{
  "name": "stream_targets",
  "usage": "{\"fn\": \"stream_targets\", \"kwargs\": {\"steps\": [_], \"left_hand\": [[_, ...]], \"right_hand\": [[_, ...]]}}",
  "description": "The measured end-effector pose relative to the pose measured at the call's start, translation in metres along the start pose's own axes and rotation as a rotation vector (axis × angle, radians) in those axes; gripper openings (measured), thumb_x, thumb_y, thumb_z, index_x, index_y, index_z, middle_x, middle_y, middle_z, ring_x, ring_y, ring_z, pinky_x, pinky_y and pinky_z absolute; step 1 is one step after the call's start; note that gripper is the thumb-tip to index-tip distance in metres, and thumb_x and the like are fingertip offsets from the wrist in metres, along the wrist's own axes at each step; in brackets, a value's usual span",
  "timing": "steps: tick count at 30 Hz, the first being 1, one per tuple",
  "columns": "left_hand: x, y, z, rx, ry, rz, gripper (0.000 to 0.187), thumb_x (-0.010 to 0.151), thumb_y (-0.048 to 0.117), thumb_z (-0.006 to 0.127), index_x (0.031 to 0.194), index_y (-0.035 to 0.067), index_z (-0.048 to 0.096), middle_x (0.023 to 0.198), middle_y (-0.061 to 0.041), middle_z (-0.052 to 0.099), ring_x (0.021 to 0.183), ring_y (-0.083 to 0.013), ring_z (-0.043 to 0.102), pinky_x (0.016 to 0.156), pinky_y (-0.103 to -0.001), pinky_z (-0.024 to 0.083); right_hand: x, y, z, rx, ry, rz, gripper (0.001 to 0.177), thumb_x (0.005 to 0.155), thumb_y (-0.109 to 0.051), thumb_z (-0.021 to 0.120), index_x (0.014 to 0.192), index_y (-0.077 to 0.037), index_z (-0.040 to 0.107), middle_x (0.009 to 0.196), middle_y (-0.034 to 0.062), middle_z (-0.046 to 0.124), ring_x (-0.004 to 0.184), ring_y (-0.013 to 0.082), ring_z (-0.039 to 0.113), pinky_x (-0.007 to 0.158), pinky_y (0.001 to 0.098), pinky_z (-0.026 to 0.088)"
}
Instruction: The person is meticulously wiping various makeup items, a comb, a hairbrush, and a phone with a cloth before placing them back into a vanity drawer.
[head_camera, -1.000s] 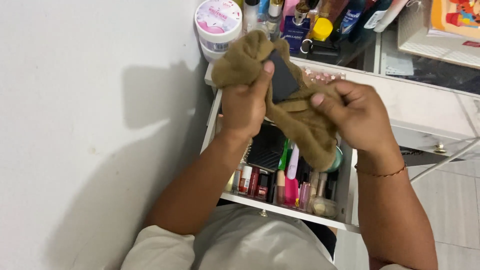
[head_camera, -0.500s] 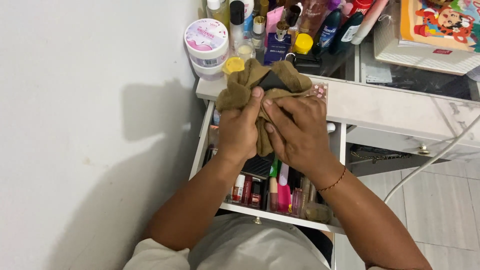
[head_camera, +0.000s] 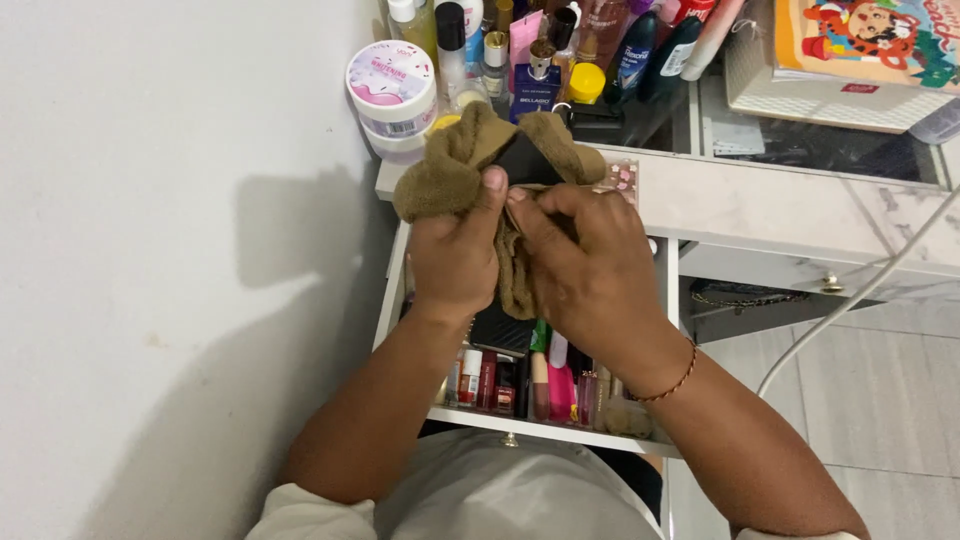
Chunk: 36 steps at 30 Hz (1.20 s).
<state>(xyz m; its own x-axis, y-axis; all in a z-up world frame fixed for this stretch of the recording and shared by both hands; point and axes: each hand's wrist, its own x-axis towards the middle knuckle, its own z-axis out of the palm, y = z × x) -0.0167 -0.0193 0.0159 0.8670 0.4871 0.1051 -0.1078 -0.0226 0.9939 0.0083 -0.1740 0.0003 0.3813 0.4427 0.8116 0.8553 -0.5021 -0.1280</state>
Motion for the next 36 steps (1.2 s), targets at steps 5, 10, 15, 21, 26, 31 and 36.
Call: {"fn": "stream_targets", "kwargs": {"steps": [5,10,15,21,26,31,36], "left_hand": [[-0.008,0.002,0.006,-0.09,-0.158,0.162,0.039,0.104,0.042,0.073,0.1,0.004,0.082,0.097,-0.02,0.082,0.097,-0.0246,0.077,0.096,-0.051,0.06],[-0.004,-0.002,0.002,-0.058,-0.152,0.132,0.041,0.104,0.045,0.072,0.092,0.006,0.078,0.089,-0.018,0.076,0.089,-0.0235,0.071,0.089,-0.049,0.056],[-0.005,-0.004,0.001,-0.031,-0.127,0.108,0.046,0.104,0.048,0.071,0.082,0.008,0.072,0.078,-0.015,0.069,0.077,-0.022,0.062,0.08,-0.047,0.05],[-0.019,-0.013,0.007,0.028,-0.111,0.048,0.055,0.104,0.052,0.069,0.068,0.011,0.065,0.064,-0.012,0.059,0.062,-0.0201,0.051,0.069,-0.044,0.043],[-0.015,-0.016,0.006,0.078,-0.103,0.003,0.066,0.104,0.056,0.068,0.055,0.014,0.058,0.049,-0.008,0.049,0.047,-0.0182,0.039,0.057,-0.041,0.036],[-0.013,-0.018,0.005,0.109,-0.05,-0.028,0.075,0.104,0.059,0.066,0.045,0.016,0.053,0.039,-0.006,0.042,0.036,-0.0168,0.031,0.048,-0.039,0.03],[-0.006,-0.008,0.004,0.158,-0.097,-0.045,0.078,0.102,0.065,0.064,0.041,0.019,0.05,0.034,-0.006,0.042,0.03,-0.0156,0.031,0.045,-0.037,0.029]], "right_hand": [[0.031,0.003,-0.029,0.179,0.018,-0.005,0.035,0.11,0.003,0.059,0.143,-0.001,0.069,0.097,0.0156,0.065,0.076,0.0399,0.063,0.068,0.0496,0.05],[0.02,0.006,-0.02,0.079,0.01,0.026,0.036,0.105,0.003,0.067,0.14,-0.002,0.077,0.11,0.0204,0.068,0.095,0.0442,0.069,0.078,0.0512,0.056],[-0.007,0.003,-0.015,0.054,-0.026,0.02,0.034,0.1,-0.001,0.074,0.133,-0.007,0.081,0.115,0.0164,0.067,0.104,0.0401,0.068,0.084,0.0492,0.053],[0.008,0.013,-0.023,0.184,0.076,0.1,0.039,0.113,-0.003,0.061,0.149,-0.011,0.073,0.108,0.0166,0.057,0.094,0.0355,0.064,0.081,0.0453,0.056],[0.018,-0.002,-0.022,0.271,0.162,0.122,0.034,0.11,0.0,0.065,0.142,-0.005,0.076,0.106,0.0138,0.059,0.088,0.031,0.07,0.078,0.0402,0.059],[-0.012,-0.02,-0.028,0.23,0.097,0.13,0.037,0.105,0.0,0.07,0.141,-0.004,0.076,0.106,0.0156,0.059,0.086,0.0317,0.07,0.072,0.0412,0.059],[-0.028,-0.022,-0.049,0.277,-0.023,0.28,0.036,0.101,-0.014,0.076,0.136,-0.009,0.08,0.105,0.0146,0.064,0.08,0.0325,0.07,0.067,0.0414,0.057]]}}
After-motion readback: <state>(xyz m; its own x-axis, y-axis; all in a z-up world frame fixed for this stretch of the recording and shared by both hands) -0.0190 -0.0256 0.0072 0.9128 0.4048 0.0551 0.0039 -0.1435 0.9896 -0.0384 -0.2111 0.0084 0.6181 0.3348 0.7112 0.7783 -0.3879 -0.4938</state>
